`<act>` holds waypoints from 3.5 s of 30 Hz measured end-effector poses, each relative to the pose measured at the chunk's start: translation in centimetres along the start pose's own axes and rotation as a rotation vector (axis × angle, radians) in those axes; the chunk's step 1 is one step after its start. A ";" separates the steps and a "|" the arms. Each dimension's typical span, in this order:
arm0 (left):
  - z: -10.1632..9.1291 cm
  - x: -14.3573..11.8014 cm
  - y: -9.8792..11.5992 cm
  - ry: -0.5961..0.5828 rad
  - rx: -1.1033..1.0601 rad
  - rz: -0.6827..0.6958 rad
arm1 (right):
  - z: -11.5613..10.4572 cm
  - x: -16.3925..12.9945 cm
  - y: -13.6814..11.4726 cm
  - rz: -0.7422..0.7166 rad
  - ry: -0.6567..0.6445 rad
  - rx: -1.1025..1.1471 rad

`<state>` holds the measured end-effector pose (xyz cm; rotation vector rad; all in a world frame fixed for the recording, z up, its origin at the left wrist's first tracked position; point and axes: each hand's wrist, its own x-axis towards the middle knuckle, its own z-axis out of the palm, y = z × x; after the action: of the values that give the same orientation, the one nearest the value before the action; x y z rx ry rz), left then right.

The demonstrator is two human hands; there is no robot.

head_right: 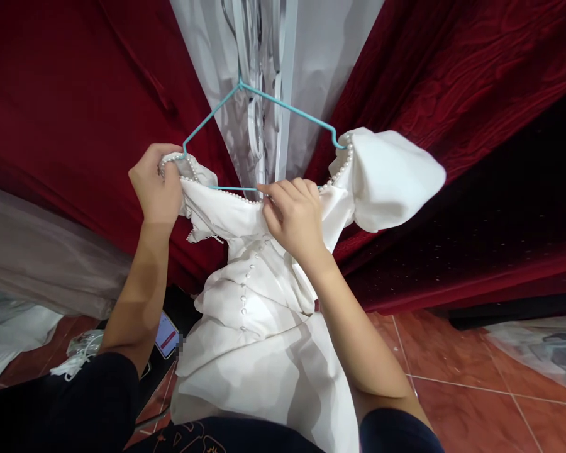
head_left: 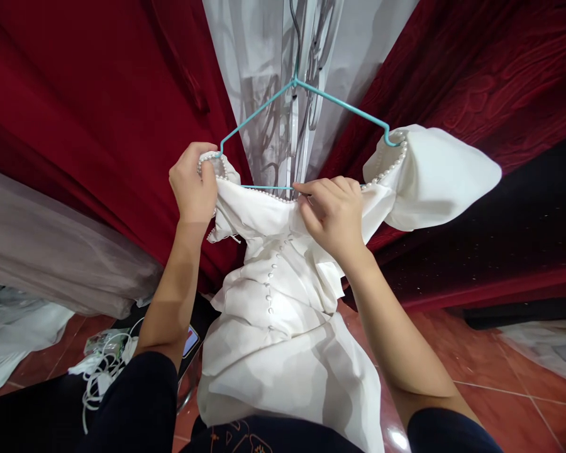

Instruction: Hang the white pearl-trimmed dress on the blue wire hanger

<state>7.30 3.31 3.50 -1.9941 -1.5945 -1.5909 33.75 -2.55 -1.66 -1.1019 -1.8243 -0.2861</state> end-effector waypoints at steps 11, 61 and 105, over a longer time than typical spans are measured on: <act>-3.3 1.3 -2.4 -0.036 -0.034 -0.243 | -0.4 0.4 0.4 -0.007 -0.054 0.049; 2.7 -6.7 4.1 -0.143 0.019 0.430 | -2.8 1.1 2.0 0.018 0.516 0.089; -1.8 -4.7 5.2 -0.576 0.044 0.265 | -4.3 -2.7 12.3 0.506 0.662 0.078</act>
<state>10.74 -3.04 3.16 -2.6609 -1.4059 -0.9253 46.38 0.25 -4.77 -1.1926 -0.9340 -0.2363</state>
